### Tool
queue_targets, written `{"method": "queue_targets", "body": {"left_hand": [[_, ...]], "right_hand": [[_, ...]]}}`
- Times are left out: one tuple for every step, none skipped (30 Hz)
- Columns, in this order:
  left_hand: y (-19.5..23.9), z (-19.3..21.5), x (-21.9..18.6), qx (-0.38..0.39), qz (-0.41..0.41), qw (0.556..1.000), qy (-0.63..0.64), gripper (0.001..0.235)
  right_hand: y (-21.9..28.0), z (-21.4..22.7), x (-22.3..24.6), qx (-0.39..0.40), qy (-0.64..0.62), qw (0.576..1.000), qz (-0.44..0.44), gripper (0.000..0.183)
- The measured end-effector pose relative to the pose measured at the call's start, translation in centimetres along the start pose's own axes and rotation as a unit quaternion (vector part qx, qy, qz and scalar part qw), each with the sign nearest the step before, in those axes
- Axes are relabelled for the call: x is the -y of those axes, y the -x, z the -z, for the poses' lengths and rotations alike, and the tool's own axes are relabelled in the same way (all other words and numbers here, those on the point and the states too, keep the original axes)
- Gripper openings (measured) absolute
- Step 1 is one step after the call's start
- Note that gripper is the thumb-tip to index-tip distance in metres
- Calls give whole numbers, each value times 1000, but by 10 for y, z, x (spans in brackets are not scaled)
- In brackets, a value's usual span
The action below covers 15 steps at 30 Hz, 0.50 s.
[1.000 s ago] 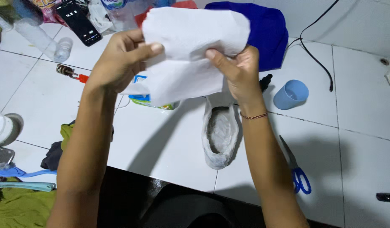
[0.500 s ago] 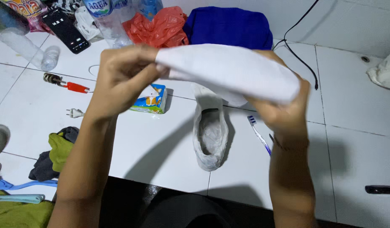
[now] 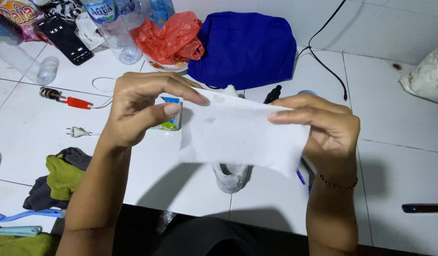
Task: The person cleans a white sneaker by stuffing tissue paper inside, spraying liquid from a bottle, and scrubbing the exterior with a toothbrush. The person then places the shoe on a shoe rack.
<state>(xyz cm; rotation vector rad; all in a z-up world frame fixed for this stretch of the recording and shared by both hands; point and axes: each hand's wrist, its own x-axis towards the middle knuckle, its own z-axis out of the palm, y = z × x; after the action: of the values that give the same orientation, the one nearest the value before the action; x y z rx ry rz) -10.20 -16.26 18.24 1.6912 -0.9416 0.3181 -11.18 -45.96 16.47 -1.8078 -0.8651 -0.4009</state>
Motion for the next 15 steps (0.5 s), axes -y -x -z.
{"method": "queue_targets", "body": {"left_hand": [[1, -1, 2, 0, 0, 1000, 0, 32], [2, -2, 5, -12, -3, 1000, -13, 23], [3, -3, 7, -23, -6, 999, -26, 15], [3, -5, 7, -23, -5, 999, -26, 15], [3, -7, 7, -31, -9, 999, -38, 10], [2, -9, 7, -40, -12, 998, -49, 9], [3, -11, 7, -40, -12, 998, -49, 9], [4, -12, 7, -41, -3, 999, -35, 9], [5, -14, 7, -43, 7, 999, -22, 9], [6, -16, 7, -42, 7, 999, -21, 9], [7, -18, 7, -54, 26, 998, -15, 15], [8, -19, 7, -65, 45, 997, -9, 21], [8, -21, 10, -65, 46, 997, -9, 21], [10, -22, 13, -68, 59, 995, 37, 24], [11, -24, 17, -70, 72, 992, 82, 28]], "right_hand": [[2, 2, -4, 0, 0, 1000, 0, 11], [5, 4, -8, 10, -37, 999, -9, 20], [7, 6, -12, 21, -75, 997, -17, 35], [10, 8, -19, 20, -75, 997, -18, 35], [13, 10, -26, 21, -70, 997, 2, 46], [15, 12, -33, 22, -64, 997, 23, 58], [11, 5, -20, 22, -64, 997, 22, 58], [6, -3, -7, -18, -74, 997, -10, 35], [2, -10, 6, -58, -83, 994, -43, 34], [5, -11, 3, -59, -83, 994, -43, 34], [8, -12, 0, -72, -90, 992, -59, 46], [11, -13, -3, -84, -97, 989, -74, 58], [10, -13, -2, -84, -98, 989, -74, 58], [9, -13, 0, -78, -100, 988, -84, 54], [9, -14, 1, -72, -102, 988, -93, 51]]}}
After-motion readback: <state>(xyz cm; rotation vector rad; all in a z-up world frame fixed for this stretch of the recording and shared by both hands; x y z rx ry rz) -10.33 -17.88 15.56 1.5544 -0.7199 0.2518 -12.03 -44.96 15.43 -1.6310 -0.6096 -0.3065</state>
